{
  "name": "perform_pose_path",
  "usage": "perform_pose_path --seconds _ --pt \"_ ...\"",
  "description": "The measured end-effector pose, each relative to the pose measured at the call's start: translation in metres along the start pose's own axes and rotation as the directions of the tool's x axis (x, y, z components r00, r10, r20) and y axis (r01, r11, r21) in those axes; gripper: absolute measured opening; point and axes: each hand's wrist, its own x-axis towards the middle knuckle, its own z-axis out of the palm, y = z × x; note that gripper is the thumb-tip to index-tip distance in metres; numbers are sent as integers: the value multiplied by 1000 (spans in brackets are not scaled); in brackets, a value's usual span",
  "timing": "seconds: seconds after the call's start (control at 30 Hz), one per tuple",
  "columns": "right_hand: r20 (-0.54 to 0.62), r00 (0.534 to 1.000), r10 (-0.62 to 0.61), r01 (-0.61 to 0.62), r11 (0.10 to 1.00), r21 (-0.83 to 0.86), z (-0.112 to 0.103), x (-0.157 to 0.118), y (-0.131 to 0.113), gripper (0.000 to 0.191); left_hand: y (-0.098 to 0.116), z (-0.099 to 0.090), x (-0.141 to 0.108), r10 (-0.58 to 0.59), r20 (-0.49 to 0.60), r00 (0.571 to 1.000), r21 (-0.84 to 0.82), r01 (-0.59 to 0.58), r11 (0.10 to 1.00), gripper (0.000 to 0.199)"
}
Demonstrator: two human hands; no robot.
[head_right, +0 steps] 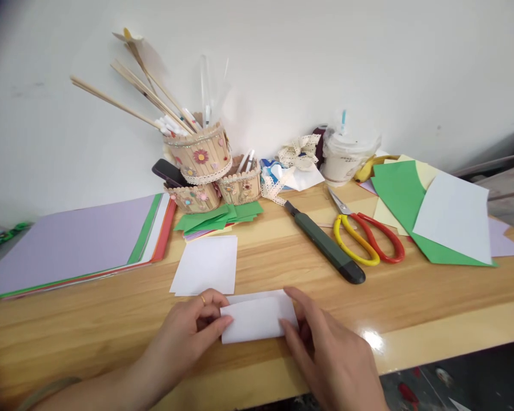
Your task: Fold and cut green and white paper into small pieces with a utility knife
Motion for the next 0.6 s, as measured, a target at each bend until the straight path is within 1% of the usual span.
perform_pose_path --seconds 0.03,0.1,0.17,0.2,0.3,0.37,0.5,0.6 --pt "-25 999 -41 41 999 -34 1 0 -2 25 1 0 2 -39 1 999 -11 39 999 7" --pt "-20 993 -115 114 992 -60 1 1 -5 20 4 -1 5 -128 13 992 -33 129 991 11" --pt "-3 990 -144 144 988 -61 0 2 -6 22 9 -2 6 -186 30 982 -38 187 982 8" --pt "4 989 -148 148 987 -63 -1 3 -6 23 11 -2 6 -194 38 980 -33 195 980 6" --pt "16 986 -165 166 984 -70 -2 6 -5 26 14 -2 4 -176 46 983 -1 177 984 13" --pt "32 985 -172 174 983 -51 -2 8 -3 28 13 -2 4 -169 48 984 25 168 986 13" --pt "100 987 -126 124 992 25 -1 9 1 30 12 -3 6 -168 71 983 63 164 984 13" --pt "130 986 -106 103 994 25 0 8 4 30 10 -5 7 -161 89 983 89 153 984 14"
